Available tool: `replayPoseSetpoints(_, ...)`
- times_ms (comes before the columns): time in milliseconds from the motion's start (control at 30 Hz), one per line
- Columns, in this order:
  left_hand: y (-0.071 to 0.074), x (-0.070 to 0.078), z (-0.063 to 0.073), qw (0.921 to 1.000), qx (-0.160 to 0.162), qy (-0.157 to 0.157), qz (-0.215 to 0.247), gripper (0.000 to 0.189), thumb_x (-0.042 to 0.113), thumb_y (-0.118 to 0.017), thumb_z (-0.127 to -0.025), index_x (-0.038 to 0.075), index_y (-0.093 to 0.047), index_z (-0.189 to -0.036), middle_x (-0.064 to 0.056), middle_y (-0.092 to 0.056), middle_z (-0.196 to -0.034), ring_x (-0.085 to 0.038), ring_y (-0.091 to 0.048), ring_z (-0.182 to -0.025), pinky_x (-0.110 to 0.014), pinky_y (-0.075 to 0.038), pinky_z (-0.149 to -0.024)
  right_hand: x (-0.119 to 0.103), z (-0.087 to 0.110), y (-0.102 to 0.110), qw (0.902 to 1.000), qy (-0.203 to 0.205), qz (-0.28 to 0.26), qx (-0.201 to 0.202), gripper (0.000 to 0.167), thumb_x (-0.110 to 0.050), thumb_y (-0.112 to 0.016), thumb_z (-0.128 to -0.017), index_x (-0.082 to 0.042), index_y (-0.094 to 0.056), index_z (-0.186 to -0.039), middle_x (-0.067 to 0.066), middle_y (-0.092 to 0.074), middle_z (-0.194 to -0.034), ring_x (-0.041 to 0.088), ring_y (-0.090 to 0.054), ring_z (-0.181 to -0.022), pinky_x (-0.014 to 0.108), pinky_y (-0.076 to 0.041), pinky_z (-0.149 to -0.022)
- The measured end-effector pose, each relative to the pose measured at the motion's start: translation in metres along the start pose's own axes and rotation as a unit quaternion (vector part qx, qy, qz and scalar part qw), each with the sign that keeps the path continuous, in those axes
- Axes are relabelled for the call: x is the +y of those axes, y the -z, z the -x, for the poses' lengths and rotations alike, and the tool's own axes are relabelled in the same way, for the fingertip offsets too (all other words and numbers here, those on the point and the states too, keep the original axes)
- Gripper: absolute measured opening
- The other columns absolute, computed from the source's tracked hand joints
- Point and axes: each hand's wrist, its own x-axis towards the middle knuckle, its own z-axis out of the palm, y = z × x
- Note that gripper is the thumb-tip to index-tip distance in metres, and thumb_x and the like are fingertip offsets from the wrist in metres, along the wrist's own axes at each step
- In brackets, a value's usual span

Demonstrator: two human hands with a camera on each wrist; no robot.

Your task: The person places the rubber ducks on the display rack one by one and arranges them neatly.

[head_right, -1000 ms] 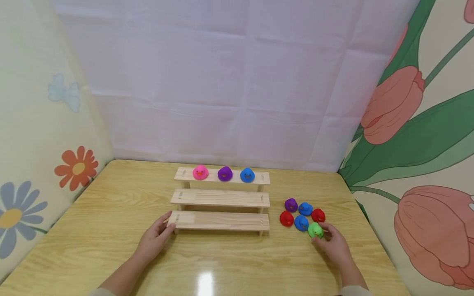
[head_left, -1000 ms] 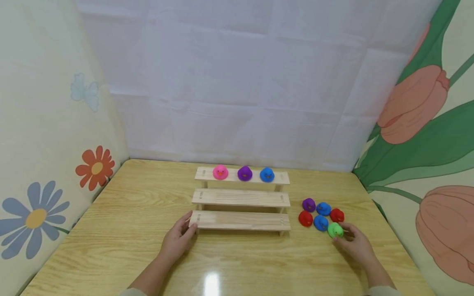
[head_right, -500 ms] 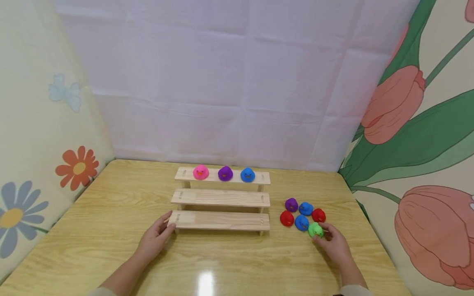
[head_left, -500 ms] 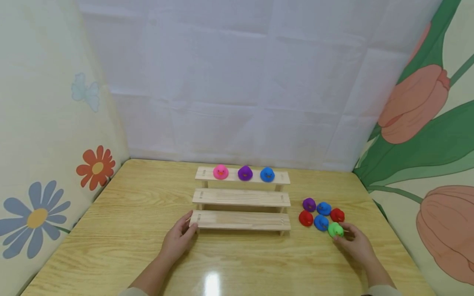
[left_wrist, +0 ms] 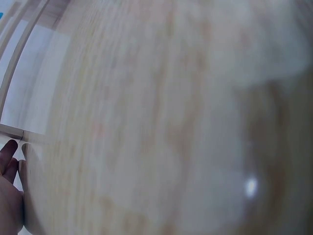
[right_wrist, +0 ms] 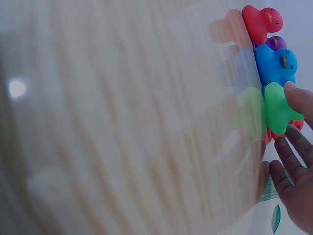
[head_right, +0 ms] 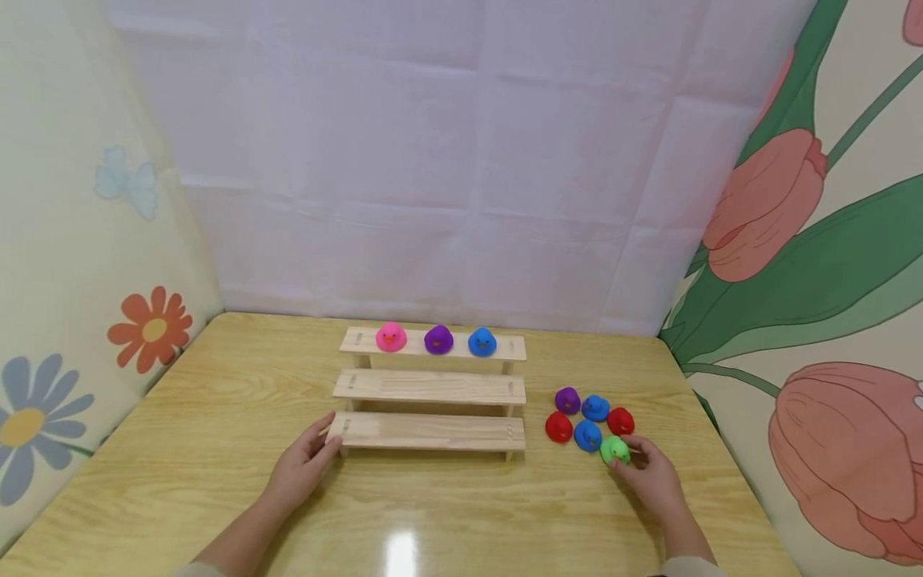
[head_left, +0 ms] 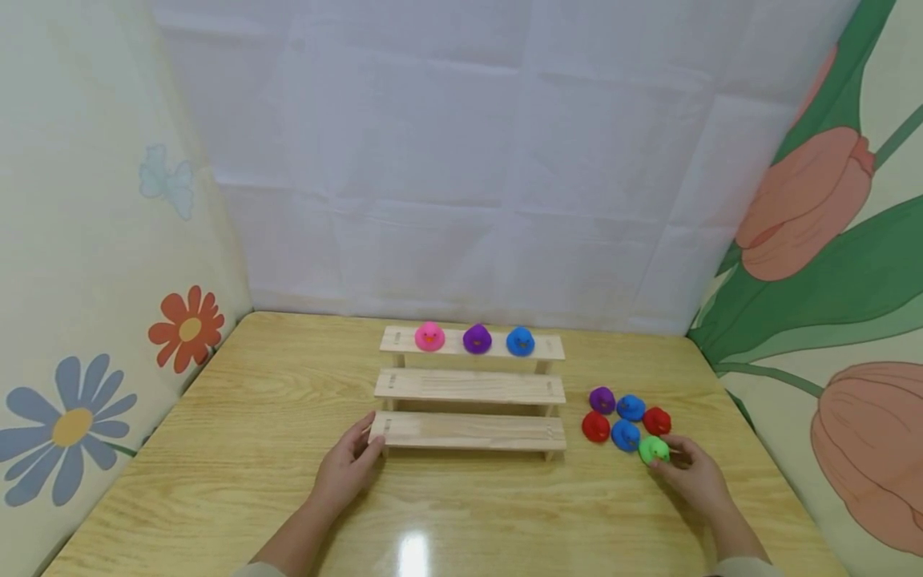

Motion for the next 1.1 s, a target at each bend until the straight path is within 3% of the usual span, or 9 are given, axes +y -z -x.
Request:
replayPoseSetpoints(367,0.0,0.0,0.001,1.0,0.002,0.002,0.0,0.058,0.035,-0.052,-0.102,0.009,-0.036,-0.151,-0.023,-0.054,-0.14,-0.037,-0.051,-0.132,-0.052,-0.042,-0.108,-0.002,-0.001,0.0,1.0,-0.002,-0.004,0.001,0.059,-0.024,-0.073,-0.089,0.004,-0.05,-0.135,0.03,-0.055,-0.134,0.045,-0.056,-0.12,0.048,-0.053,-0.096)
replayPoseSetpoints(667,-0.001,0.0,0.001,1.0,0.002,0.004,0.003,0.058,0.036,-0.052,-0.102,0.009,-0.036,-0.151,-0.023,-0.053,-0.141,-0.037,-0.051,-0.132,-0.051,-0.042,-0.109,-0.008,-0.002,0.002,0.9991,-0.014,-0.039,-0.005,0.061,-0.026,-0.071,-0.091,0.003,-0.045,-0.138,0.03,-0.044,-0.143,0.045,-0.053,-0.125,0.031,-0.056,-0.088)
replayPoseSetpoints(967,0.0,0.0,0.001,1.0,-0.002,0.006,0.0,0.059,0.037,-0.052,-0.102,0.01,-0.035,-0.151,-0.024,-0.052,-0.142,-0.037,-0.05,-0.133,-0.051,-0.042,-0.109,-0.014,-0.004,0.006,0.9982,-0.026,-0.053,-0.008,0.065,-0.029,-0.069,-0.092,0.002,-0.04,-0.142,0.029,-0.038,-0.149,0.048,-0.043,-0.133,0.045,-0.051,-0.1)
replayPoseSetpoints(1100,0.0,0.0,0.001,1.0,-0.002,0.007,0.001,0.059,0.037,-0.052,-0.102,0.01,-0.035,-0.151,-0.024,-0.052,-0.142,-0.037,-0.05,-0.133,-0.051,-0.042,-0.109,-0.018,-0.005,0.008,0.9972,-0.016,-0.073,-0.007,0.064,-0.025,-0.068,-0.093,0.003,-0.038,-0.143,0.029,-0.036,-0.15,0.047,-0.042,-0.135,0.035,-0.053,-0.096)
